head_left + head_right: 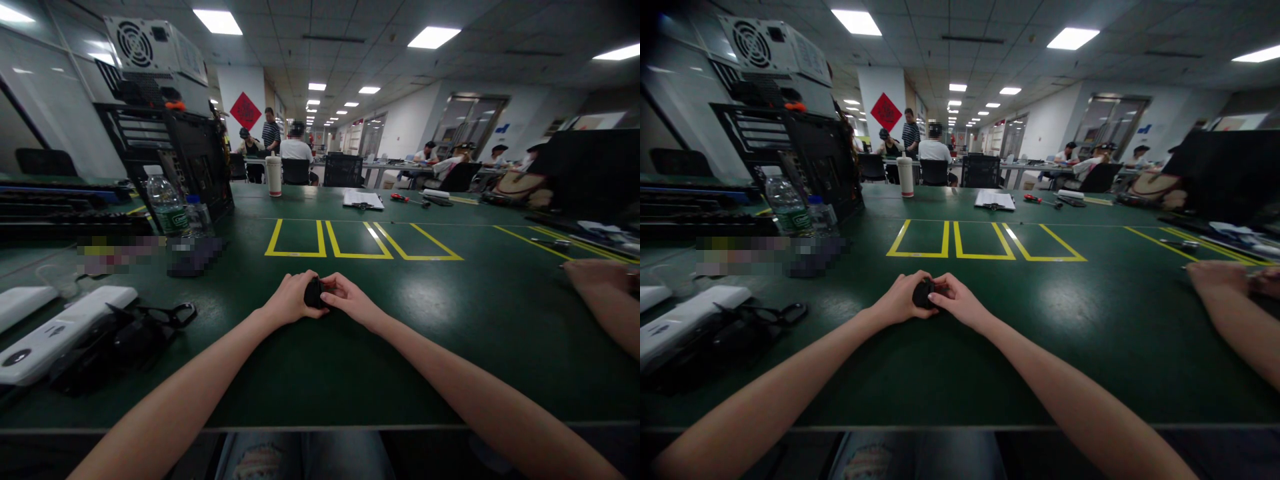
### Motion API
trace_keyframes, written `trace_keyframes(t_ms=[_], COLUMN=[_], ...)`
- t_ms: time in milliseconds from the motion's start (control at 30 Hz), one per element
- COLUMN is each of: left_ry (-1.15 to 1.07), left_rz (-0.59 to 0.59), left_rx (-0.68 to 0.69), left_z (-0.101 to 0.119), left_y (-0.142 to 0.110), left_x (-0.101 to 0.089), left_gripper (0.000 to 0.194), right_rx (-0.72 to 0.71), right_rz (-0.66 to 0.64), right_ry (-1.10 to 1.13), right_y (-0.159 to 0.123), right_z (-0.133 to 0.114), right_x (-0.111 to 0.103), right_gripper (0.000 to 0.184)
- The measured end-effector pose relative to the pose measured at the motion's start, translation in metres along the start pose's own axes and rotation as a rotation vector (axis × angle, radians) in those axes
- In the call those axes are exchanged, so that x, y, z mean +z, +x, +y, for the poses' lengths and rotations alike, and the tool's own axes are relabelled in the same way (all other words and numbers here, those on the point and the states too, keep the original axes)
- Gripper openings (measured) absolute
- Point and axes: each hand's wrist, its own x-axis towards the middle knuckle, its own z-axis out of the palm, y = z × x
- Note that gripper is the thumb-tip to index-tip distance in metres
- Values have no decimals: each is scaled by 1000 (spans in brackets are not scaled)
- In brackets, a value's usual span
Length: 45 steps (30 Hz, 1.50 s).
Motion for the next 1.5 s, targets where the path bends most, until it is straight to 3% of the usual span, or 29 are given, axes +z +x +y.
trace_keyframes(t_ms=[433,700,900,1300,1500], left_ry=[7,8,6,27,3], left_rz=[5,13,0,18,22], left_rx=[-5,16,21,25,25], left_z=[-2,-3,-1,-5,-3], left_y=[1,0,-1,1,0], left_x=[2,2,0,4,2], left_gripper=[57,54,54,55,56], right_rx=[-5,-21,-25,-45,-56], right_rz=[46,-14,25,-16,21], right_ry=[-27,26,6,56,57], right_y=[2,-1,2,1,2], right_z=[1,-2,3,3,3], right_x=[2,0,1,0,1], right_gripper=[26,29,22,31,23])
